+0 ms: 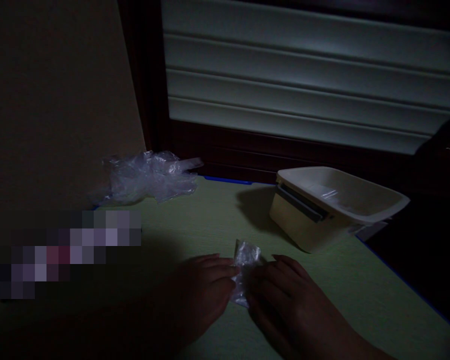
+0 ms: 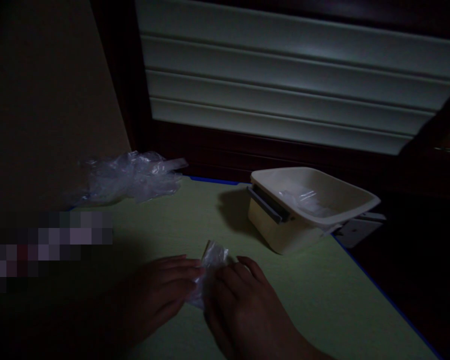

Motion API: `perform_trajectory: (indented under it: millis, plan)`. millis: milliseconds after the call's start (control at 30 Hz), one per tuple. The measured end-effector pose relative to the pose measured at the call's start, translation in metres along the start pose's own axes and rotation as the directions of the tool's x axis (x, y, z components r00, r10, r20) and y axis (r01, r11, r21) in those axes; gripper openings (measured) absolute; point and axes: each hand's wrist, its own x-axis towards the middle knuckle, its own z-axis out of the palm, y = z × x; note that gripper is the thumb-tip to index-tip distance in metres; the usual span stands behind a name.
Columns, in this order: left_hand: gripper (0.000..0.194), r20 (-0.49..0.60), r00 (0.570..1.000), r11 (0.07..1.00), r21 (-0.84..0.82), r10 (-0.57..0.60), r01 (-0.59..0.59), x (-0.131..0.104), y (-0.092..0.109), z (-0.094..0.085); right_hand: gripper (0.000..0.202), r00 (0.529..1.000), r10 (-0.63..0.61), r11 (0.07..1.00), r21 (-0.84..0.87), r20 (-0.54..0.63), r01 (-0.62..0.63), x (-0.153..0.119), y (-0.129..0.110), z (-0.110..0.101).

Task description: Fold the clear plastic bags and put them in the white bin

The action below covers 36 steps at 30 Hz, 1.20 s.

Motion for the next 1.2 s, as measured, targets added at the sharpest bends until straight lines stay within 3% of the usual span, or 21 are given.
perform_trajectory:
  millis: [233,367,600,800,1000,1200]
  plan:
    - [0.018,-0.013,1.000,1.000,0.016,0.007,-0.006,-0.001,-0.003,0.001,0.015,0.999,0.032,0.998,-0.050,0.023,-0.031,-0.001,0.003,-0.004]
    - [0.016,0.000,1.000,1.000,0.019,0.013,-0.013,-0.001,-0.001,-0.001,0.013,1.000,-0.010,1.000,-0.022,-0.022,0.009,-0.002,0.003,-0.010]
    - [0.014,0.008,0.995,0.993,0.064,-0.098,0.097,0.000,0.000,-0.001,0.021,0.991,-0.010,0.998,0.056,0.135,0.002,-0.001,-0.002,-0.013]
    - [0.025,-0.018,0.999,0.999,-0.037,-0.034,0.033,-0.005,-0.002,0.000,0.021,0.998,-0.037,0.998,0.048,0.053,0.035,-0.002,0.003,-0.007]
    - [0.027,-0.082,0.996,0.994,-0.101,-0.047,0.039,-0.006,0.002,0.000,0.021,0.996,0.028,0.990,0.138,0.089,-0.040,-0.002,0.005,-0.009]
    - [0.020,0.008,0.999,0.993,-0.103,-0.051,0.051,-0.004,-0.004,-0.001,0.018,0.995,0.047,0.976,0.209,0.087,-0.064,-0.001,0.000,-0.013]
